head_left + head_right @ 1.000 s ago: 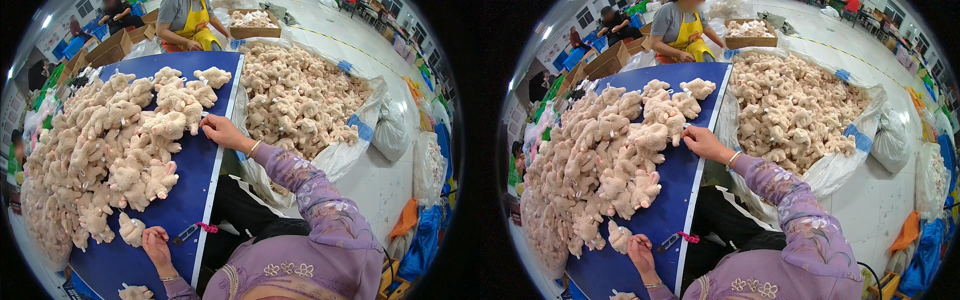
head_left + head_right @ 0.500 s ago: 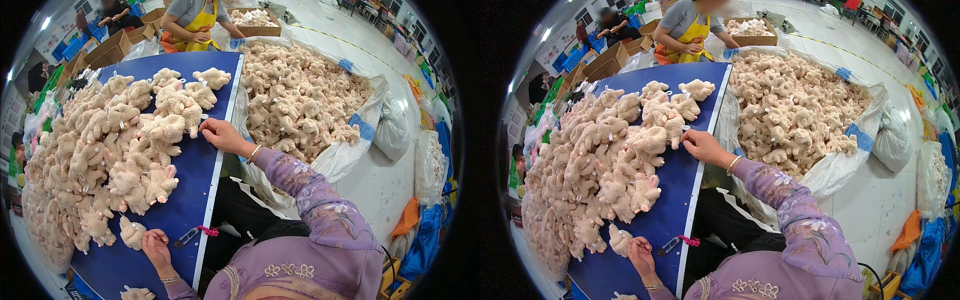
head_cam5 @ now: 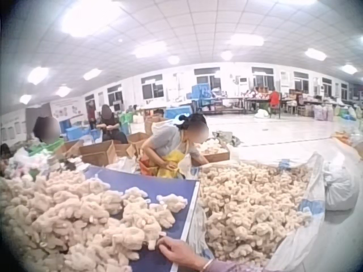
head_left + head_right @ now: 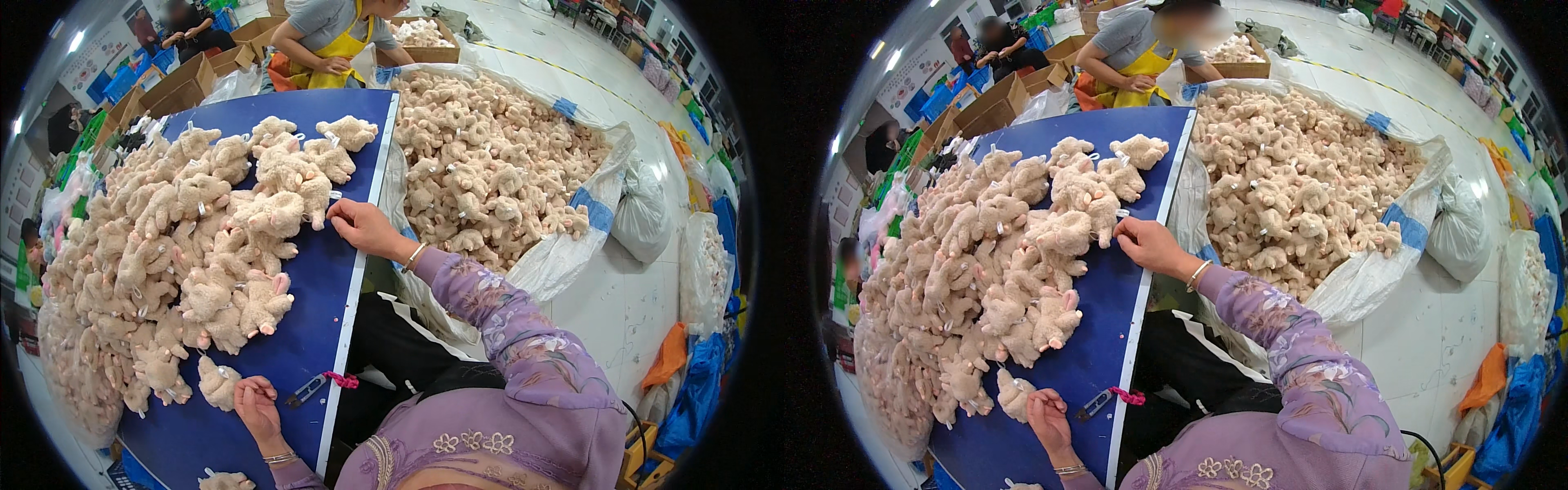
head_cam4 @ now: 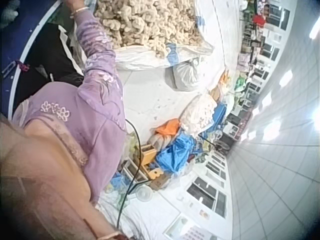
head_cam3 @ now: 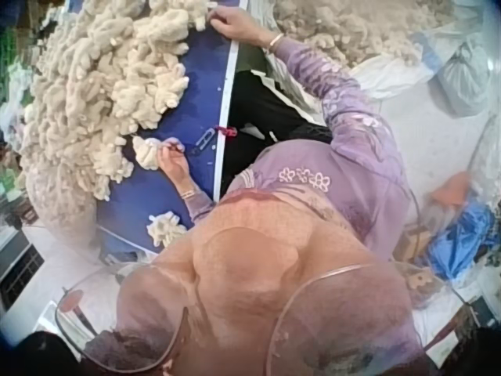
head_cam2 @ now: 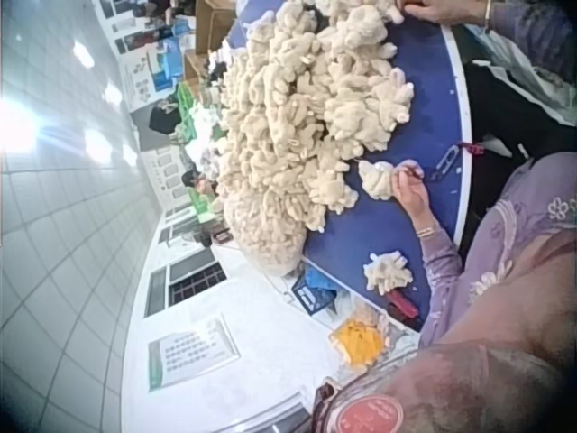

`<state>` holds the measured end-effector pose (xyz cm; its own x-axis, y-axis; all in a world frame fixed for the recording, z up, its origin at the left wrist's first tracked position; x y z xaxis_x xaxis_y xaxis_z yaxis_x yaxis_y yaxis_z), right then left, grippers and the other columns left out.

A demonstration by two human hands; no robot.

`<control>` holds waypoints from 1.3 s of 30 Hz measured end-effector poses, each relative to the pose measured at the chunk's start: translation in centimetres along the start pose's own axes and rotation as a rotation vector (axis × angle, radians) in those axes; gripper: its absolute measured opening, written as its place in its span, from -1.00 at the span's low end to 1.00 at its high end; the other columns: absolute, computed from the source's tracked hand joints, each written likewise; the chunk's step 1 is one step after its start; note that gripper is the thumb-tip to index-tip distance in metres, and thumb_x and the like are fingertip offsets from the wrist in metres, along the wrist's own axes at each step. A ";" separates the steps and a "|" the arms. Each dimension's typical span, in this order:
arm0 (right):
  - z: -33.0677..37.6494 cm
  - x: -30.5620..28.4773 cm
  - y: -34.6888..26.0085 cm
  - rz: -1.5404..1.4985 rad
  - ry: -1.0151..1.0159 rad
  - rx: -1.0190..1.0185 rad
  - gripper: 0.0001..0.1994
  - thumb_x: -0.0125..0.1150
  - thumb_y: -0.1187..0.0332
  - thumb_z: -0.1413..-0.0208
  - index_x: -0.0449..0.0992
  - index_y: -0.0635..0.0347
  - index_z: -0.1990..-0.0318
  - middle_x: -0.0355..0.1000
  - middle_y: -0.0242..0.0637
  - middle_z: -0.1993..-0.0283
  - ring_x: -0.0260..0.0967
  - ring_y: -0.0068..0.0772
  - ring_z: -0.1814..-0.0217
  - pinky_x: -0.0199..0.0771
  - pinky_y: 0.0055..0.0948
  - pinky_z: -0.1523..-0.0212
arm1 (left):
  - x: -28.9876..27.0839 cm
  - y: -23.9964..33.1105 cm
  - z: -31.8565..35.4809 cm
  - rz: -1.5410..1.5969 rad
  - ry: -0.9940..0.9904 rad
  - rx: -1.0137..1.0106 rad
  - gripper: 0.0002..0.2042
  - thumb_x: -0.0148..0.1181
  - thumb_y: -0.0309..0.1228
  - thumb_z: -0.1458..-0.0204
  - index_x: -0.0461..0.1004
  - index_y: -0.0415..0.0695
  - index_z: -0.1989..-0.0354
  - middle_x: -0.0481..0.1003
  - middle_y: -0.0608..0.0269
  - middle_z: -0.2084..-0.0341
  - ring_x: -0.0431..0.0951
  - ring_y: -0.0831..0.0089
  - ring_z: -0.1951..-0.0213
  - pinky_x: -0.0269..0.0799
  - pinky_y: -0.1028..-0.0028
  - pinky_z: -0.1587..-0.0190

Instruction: The person trims loose threads and adjusts the ears of small stuffed animal toys using scissors. They handle each toy one at a time, inspecting and snipping excess material, then placing the finished items into a large sack.

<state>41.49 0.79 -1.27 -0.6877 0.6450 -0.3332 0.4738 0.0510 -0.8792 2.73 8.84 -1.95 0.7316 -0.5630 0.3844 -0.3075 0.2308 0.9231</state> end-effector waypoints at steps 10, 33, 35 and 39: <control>0.1 -0.1 -0.2 0.047 0.026 -0.027 -0.86 0.05 0.39 -0.14 0.45 0.24 0.22 0.40 -0.32 0.53 0.31 -0.48 0.54 0.33 -0.44 0.44 | 0.1 0.1 0.0 0.002 -0.003 0.001 -0.86 -0.02 -0.35 -0.21 0.31 -0.15 0.34 0.43 0.15 0.40 0.37 0.51 0.47 0.32 0.55 0.39; 0.5 -0.3 -0.4 0.022 0.055 -0.008 -0.86 0.07 0.34 -0.09 0.47 0.17 0.26 0.45 -0.16 0.47 0.44 -0.14 0.44 0.39 -0.28 0.39 | 0.0 0.1 -0.2 -0.018 0.017 0.003 -0.87 -0.03 -0.36 -0.21 0.31 -0.13 0.35 0.45 0.17 0.42 0.37 0.52 0.48 0.30 0.56 0.41; 0.6 -0.2 -0.4 0.017 0.064 -0.022 -0.87 0.07 0.34 -0.09 0.47 0.17 0.26 0.45 -0.16 0.48 0.44 -0.14 0.44 0.39 -0.28 0.40 | 0.0 0.1 -0.1 -0.025 0.025 0.005 -0.87 -0.03 -0.36 -0.21 0.31 -0.13 0.35 0.45 0.17 0.42 0.37 0.53 0.48 0.30 0.57 0.41; 0.5 -0.1 -0.5 0.026 0.060 -0.016 -0.87 0.07 0.34 -0.09 0.47 0.16 0.27 0.44 -0.17 0.48 0.43 -0.15 0.45 0.39 -0.28 0.40 | 0.0 0.2 -0.1 -0.035 0.041 0.012 -0.87 -0.03 -0.36 -0.21 0.32 -0.12 0.36 0.45 0.18 0.42 0.36 0.54 0.49 0.30 0.57 0.42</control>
<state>41.06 0.32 -0.94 -0.6411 0.6909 -0.3341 0.4996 0.0453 -0.8650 2.75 8.91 -1.78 0.7662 -0.5373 0.3524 -0.2886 0.2022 0.9358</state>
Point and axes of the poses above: each hand's wrist, its own z-axis away from the middle knuckle, its own x-axis out of the palm, y = z × x, the point moved 6 cm from there along -z, towards the middle knuckle
